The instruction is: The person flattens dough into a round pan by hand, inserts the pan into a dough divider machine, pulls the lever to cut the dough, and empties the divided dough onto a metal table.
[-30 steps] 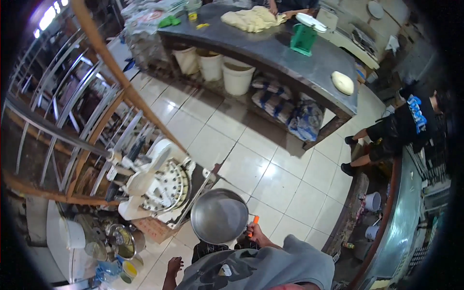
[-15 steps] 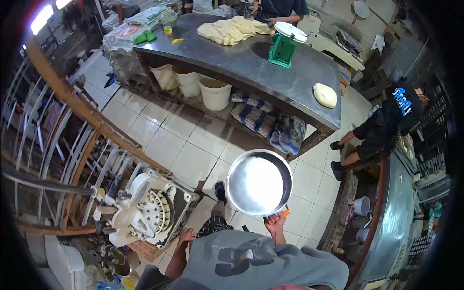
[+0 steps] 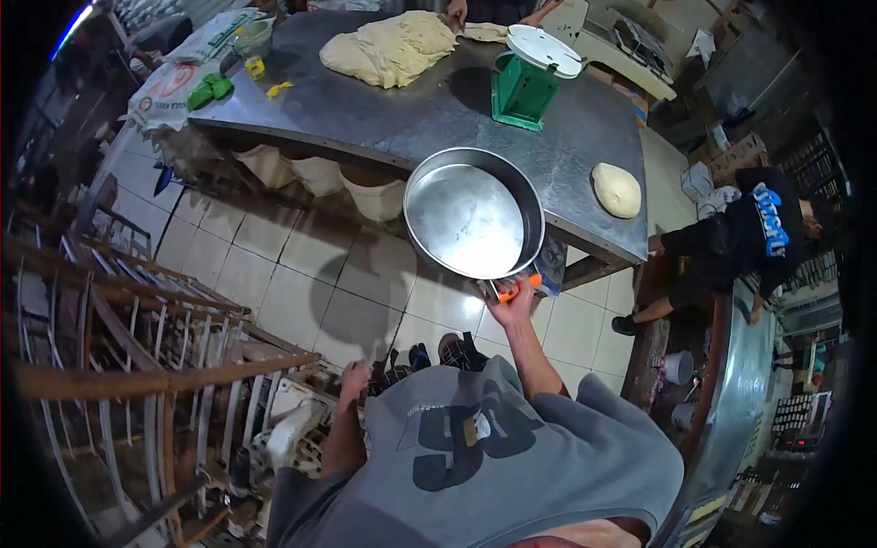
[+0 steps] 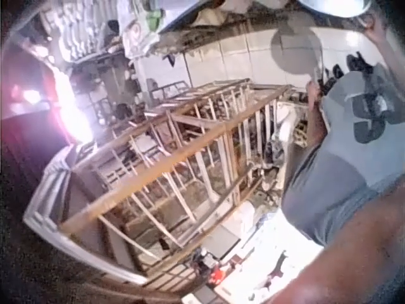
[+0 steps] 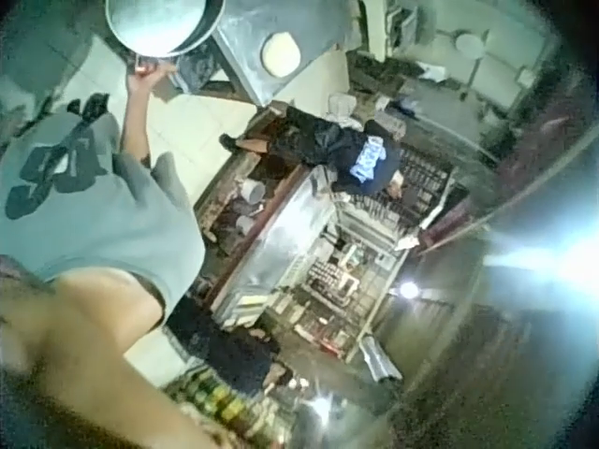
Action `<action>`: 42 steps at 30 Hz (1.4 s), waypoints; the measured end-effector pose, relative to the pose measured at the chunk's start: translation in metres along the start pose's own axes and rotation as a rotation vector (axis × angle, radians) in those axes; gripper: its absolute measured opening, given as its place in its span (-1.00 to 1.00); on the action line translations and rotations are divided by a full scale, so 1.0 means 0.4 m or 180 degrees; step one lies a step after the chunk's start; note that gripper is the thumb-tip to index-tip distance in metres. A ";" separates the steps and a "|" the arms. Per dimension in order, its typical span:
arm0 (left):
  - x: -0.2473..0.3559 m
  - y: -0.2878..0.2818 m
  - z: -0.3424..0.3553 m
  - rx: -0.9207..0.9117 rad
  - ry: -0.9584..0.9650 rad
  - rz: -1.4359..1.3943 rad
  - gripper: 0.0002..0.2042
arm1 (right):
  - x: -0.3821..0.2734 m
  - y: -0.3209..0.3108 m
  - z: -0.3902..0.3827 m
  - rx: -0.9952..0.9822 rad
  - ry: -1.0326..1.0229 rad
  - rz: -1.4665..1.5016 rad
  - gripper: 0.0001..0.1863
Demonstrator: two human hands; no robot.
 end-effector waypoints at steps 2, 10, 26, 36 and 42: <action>0.095 -0.264 0.093 -0.0695 -0.2211 -0.3865 -0.72 | 0.008 0.080 0.076 0.0192 -0.0091 -0.0154 -0.76; -0.005 -0.361 0.313 0.0062 -0.2374 -0.4288 -0.74 | 0.092 0.260 0.395 0.0219 0.0153 0.0048 -0.79; 0.036 -0.469 0.657 -0.0533 -0.2513 -0.2912 -0.63 | 0.074 0.705 0.613 -0.2168 0.0674 -0.5953 -0.65; -0.367 -0.737 1.078 -0.0508 -0.2705 -0.4083 -0.63 | 0.934 1.055 0.988 -0.2944 -0.0351 -0.5052 -0.63; -0.606 -1.019 1.168 0.0133 -0.2931 -0.4747 -0.65 | 1.345 1.117 1.152 -0.3444 -0.1801 -0.6661 -0.42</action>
Point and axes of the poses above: each hand's wrist, its own z-axis towards the middle knuckle, its own y-axis out of the palm, x = y × z, the point moved 3 cm from there along z, towards the middle knuckle, and after that the axes turned 11 degrees about -y, right-handed, at the moved point
